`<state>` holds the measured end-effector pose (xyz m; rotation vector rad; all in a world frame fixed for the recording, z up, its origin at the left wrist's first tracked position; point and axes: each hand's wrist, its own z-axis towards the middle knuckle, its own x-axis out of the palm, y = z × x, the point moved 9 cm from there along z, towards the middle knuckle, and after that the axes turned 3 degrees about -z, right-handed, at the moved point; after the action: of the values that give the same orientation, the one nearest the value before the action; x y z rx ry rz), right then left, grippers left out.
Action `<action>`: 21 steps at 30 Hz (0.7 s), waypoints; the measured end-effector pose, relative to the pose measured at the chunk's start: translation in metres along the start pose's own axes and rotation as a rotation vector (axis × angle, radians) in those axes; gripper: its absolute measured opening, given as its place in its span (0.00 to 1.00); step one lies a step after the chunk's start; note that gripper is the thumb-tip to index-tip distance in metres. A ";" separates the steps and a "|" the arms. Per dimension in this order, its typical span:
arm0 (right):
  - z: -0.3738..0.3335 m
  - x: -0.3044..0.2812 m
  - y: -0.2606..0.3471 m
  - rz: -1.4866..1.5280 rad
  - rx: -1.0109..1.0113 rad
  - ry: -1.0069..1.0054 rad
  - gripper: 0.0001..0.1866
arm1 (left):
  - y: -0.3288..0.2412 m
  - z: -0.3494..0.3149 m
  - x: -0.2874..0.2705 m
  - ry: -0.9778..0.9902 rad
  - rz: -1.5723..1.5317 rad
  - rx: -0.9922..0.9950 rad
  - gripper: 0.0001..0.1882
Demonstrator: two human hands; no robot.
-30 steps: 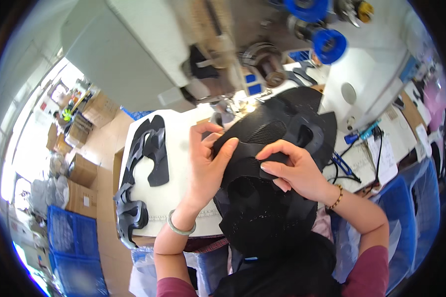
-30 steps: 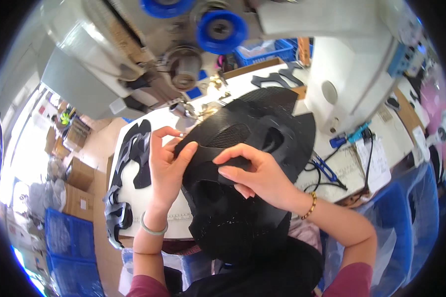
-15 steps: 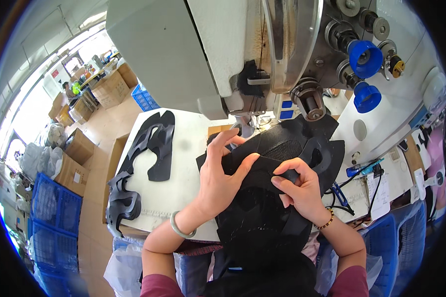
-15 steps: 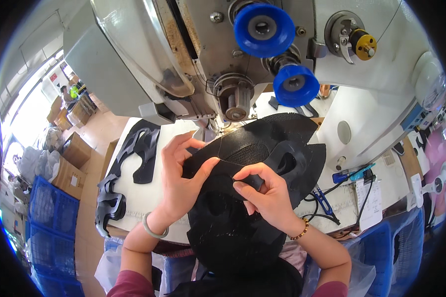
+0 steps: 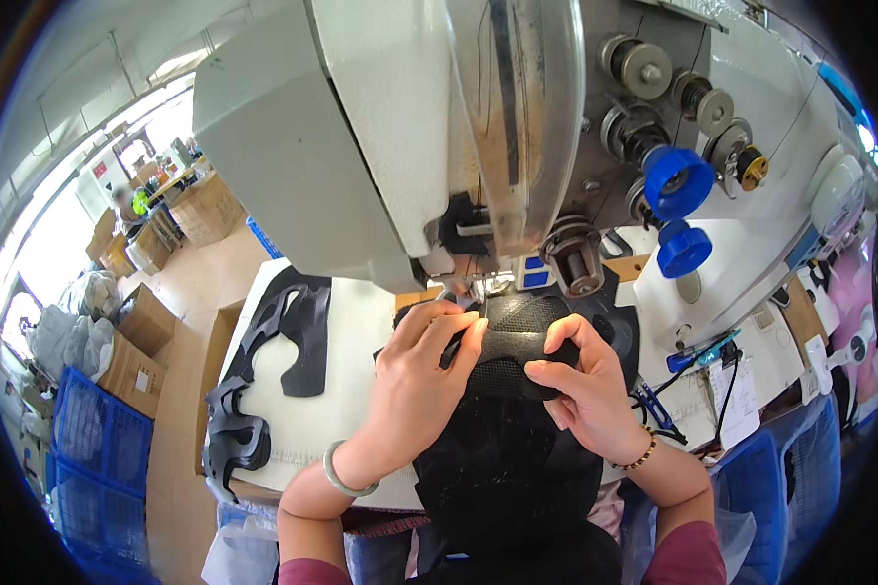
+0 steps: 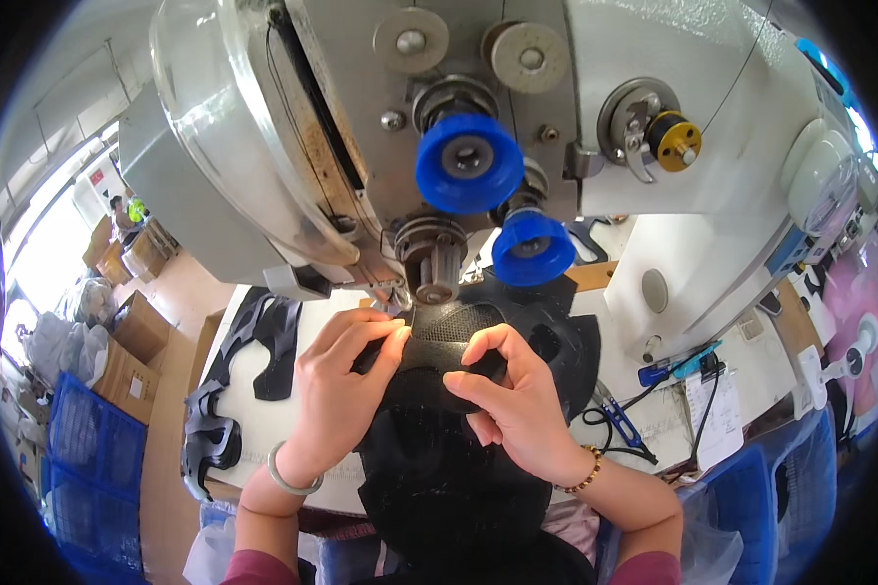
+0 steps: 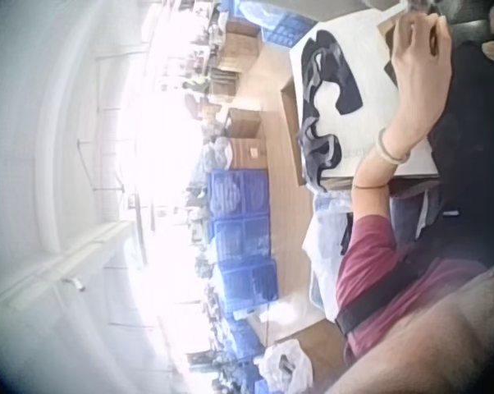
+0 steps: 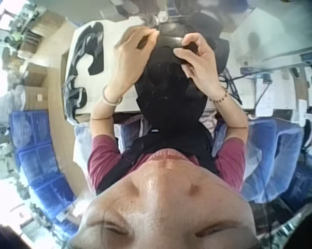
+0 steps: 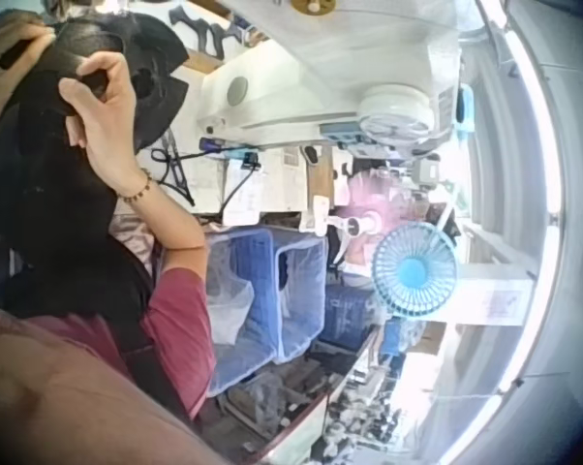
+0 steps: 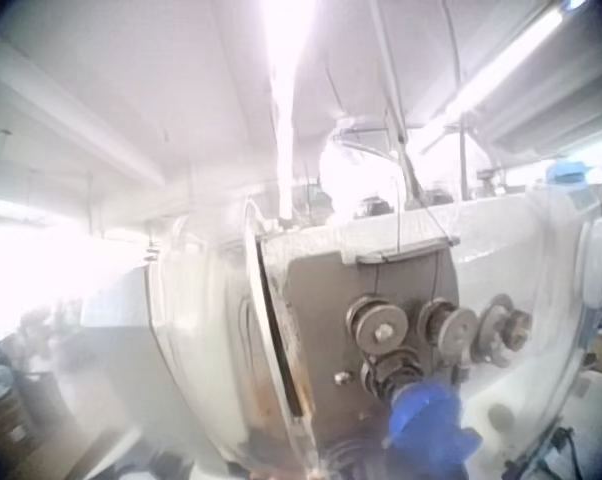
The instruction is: The person sews shoe upper pieces together using a sewing machine, cuts threads with snips, changes and threads the bobbin, and stitches more fabric panels together.
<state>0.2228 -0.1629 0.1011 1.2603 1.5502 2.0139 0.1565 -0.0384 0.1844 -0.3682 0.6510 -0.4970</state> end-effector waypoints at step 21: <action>0.017 -0.023 -0.013 -0.155 -0.028 0.073 0.12 | 0.002 -0.015 0.017 -0.061 0.137 0.182 0.12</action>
<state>0.2456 -0.1638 0.0800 1.0335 1.5937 1.9954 0.1589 -0.0489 0.1642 -0.1654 0.5628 -0.4086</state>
